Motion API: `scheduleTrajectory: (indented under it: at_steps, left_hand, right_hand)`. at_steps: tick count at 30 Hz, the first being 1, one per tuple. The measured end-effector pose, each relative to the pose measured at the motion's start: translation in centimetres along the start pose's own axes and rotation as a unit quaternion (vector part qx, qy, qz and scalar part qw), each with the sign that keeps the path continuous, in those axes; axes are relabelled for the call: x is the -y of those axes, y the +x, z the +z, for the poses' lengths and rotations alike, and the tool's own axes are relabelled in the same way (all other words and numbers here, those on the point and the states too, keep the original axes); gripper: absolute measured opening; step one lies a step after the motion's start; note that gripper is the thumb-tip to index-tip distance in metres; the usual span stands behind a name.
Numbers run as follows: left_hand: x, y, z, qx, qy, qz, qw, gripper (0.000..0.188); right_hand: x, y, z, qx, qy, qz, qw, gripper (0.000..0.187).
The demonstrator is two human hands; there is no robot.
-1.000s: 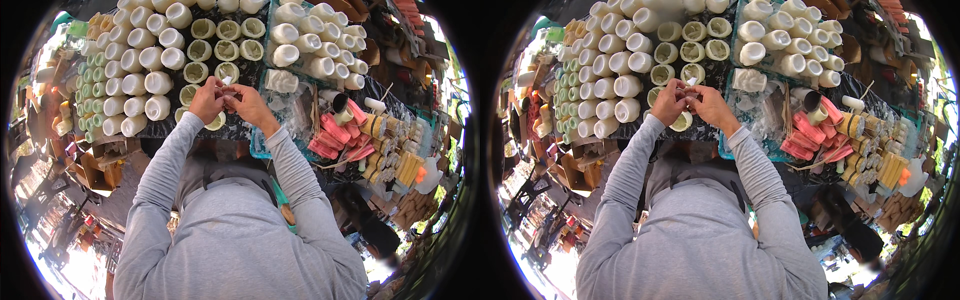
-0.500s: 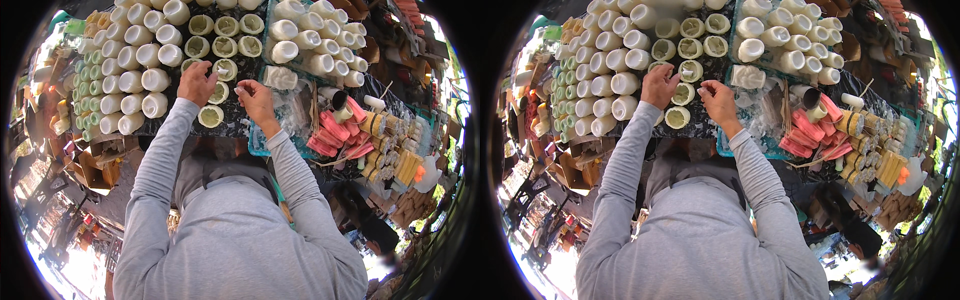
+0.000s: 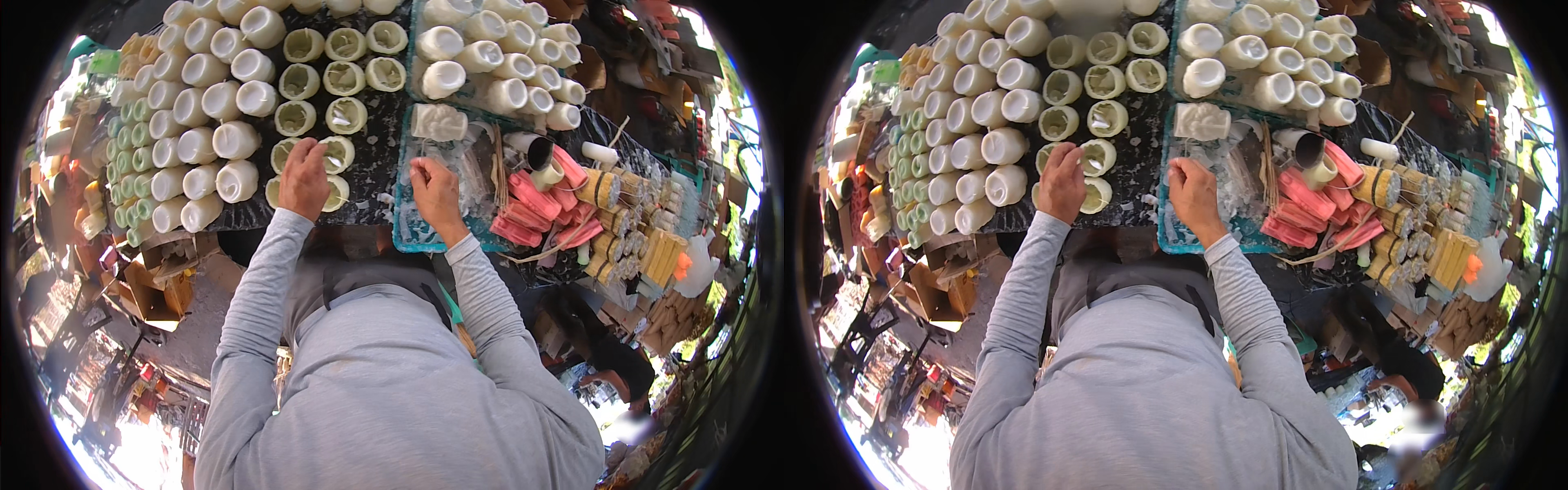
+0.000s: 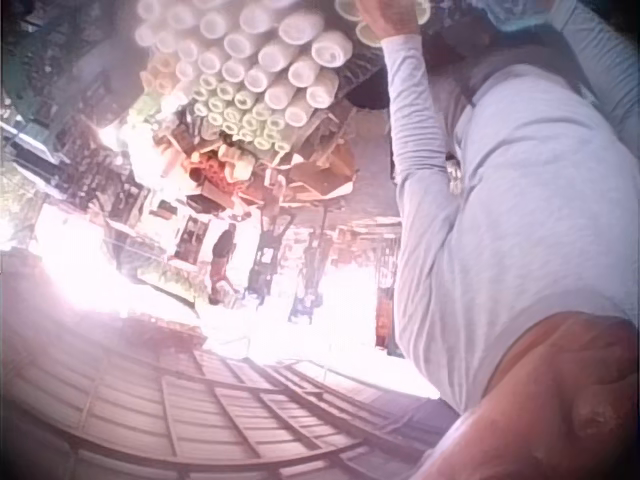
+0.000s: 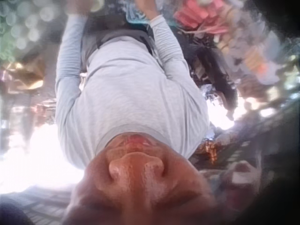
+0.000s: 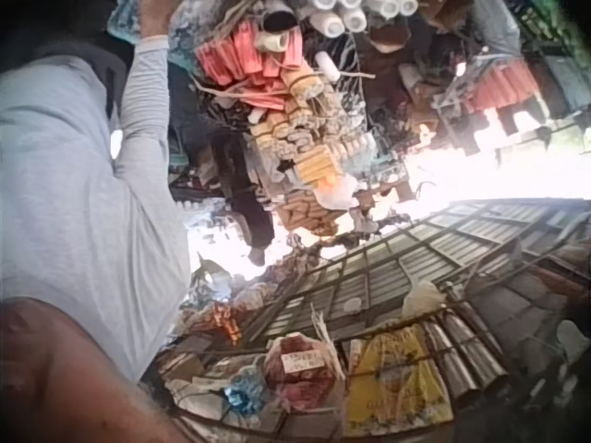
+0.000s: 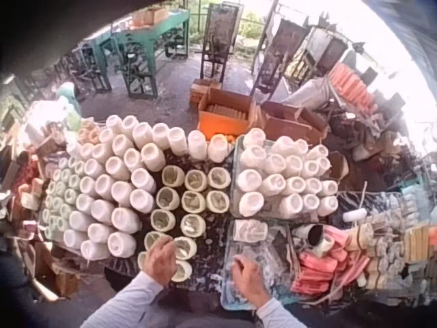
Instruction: The person repeatedly picks up small white cylindrical candle bodies and wicks, then inserts the wicks into the candle bodies. The person handles the items one at a time and places the assembled candles back on the table among many others.
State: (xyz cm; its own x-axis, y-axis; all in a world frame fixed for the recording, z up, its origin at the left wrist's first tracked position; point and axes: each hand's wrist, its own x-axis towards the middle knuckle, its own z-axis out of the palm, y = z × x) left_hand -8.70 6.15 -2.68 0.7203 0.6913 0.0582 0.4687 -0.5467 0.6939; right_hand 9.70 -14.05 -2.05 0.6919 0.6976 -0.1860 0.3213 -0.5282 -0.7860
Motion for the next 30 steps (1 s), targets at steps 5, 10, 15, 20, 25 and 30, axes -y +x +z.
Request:
scheduleTrajectory:
  at_steps: [5, 10, 15, 20, 25, 30]
  left_hand:
    - [-2.3, -1.4, 0.5, 0.007, 0.02, 0.088, 0.996, 0.022]
    - [-5.7, -3.9, 5.6, 0.153, -0.017, 0.061, 0.986, 0.018]
    - [-8.7, -4.8, 11.9, 0.136, -0.102, -0.007, 0.985, 0.024]
    - [-10.6, -5.4, 13.9, 0.209, -0.242, -0.145, 0.936, 0.032]
    - [-13.8, -8.1, 11.6, 0.144, -0.338, -0.136, 0.92, 0.036]
    - [-14.6, -9.3, 7.1, 0.18, -0.647, -0.372, 0.641, 0.033]
  right_hand:
    - [-5.1, -2.8, -2.0, -0.047, -0.122, 0.012, 0.991, 0.026]
    - [-7.3, 1.1, -0.6, -0.05, -0.228, -0.035, 0.972, 0.037]
    - [-6.9, -0.5, -3.0, 0.002, -0.088, 0.054, 0.995, 0.033]
    - [-3.4, -5.4, -5.4, 0.004, 0.068, 0.006, 0.998, 0.032]
    - [0.4, -6.7, -6.7, 0.088, 0.029, 0.045, 0.995, 0.045]
    - [1.6, -5.7, -7.5, 0.191, 0.128, -0.106, 0.967, 0.043]
